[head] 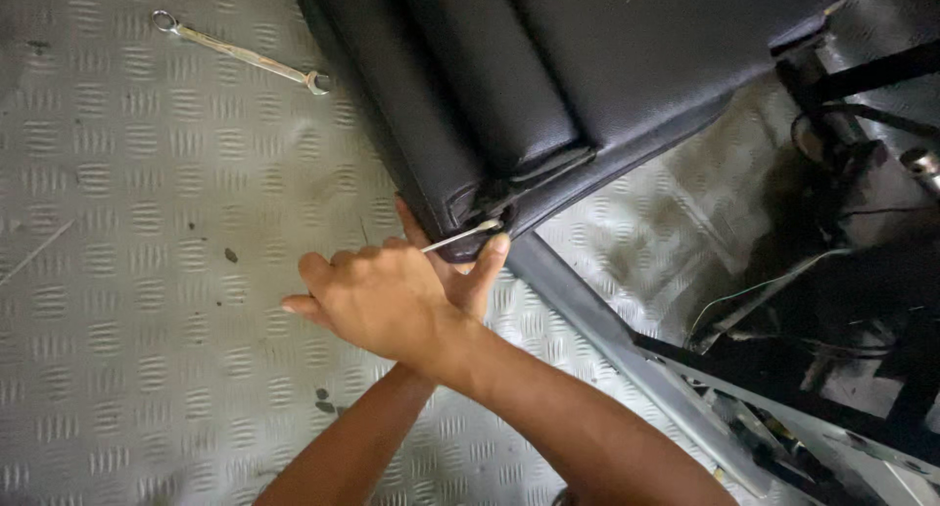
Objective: The person uses a small metal tool to pry and adjust a damaged corner of a black leather seat cushion. They then switch to a wrench to tighten a bolt at the same corner, working on the seat's frame or attachment point.
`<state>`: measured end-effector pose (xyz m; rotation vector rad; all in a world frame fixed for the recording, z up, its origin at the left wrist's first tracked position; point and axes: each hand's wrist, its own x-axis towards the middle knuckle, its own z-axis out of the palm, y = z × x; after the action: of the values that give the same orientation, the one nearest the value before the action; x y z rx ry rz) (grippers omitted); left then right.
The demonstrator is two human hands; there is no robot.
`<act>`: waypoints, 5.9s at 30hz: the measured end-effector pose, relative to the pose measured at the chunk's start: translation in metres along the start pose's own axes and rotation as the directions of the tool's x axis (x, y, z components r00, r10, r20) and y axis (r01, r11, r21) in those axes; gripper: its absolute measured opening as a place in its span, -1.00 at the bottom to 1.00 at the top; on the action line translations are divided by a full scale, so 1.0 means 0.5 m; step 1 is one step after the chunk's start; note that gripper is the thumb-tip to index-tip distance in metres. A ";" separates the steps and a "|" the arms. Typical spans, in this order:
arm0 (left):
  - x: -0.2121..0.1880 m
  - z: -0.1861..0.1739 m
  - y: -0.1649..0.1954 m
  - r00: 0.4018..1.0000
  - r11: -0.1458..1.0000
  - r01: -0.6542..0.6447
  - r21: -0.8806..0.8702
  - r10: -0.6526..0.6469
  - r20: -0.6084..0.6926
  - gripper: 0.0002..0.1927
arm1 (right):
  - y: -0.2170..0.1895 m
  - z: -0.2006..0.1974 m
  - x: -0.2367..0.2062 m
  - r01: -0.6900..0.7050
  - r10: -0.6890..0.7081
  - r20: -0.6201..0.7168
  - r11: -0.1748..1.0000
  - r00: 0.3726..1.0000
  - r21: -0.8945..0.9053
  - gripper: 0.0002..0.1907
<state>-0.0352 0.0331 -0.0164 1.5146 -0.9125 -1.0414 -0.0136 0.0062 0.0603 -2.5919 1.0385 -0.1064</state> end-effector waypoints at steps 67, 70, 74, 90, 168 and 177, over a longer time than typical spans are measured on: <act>0.096 -0.010 0.103 0.867 0.822 0.464 -0.331 -0.345 0.360 0.02 | 0.205 -0.078 -0.119 -0.502 0.836 0.499 -0.338 0.229 0.796 -0.72; 0.095 -0.002 0.110 0.821 0.826 0.540 -0.160 -0.477 0.314 0.01 | 0.204 -0.076 -0.111 -0.484 0.845 0.484 -0.334 0.226 0.809 -0.68; 0.108 0.009 0.119 0.794 0.777 0.595 -0.207 -0.527 0.303 -0.02 | 0.217 -0.066 -0.114 -0.459 0.846 0.490 -0.356 0.211 0.814 -0.71; 0.091 0.020 0.106 0.840 0.805 0.536 -0.254 -0.477 0.261 -0.05 | 0.235 -0.048 -0.121 -0.421 0.840 0.518 -0.417 0.160 0.805 -0.65; 0.131 -0.052 -0.046 0.923 0.930 0.233 -0.283 -0.120 0.365 0.45 | 0.203 -0.164 -0.154 0.674 0.713 -0.331 -0.265 0.618 0.689 -0.29; 0.128 -0.056 -0.044 0.928 0.926 0.206 -0.316 -0.083 0.364 0.44 | 0.116 -0.131 -0.133 0.275 0.296 -0.638 0.718 0.711 0.639 -0.38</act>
<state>0.0134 -0.0136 -0.0456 1.1312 -0.8023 -1.5282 -0.1127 -0.0063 0.1056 -1.7894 0.9506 -1.3352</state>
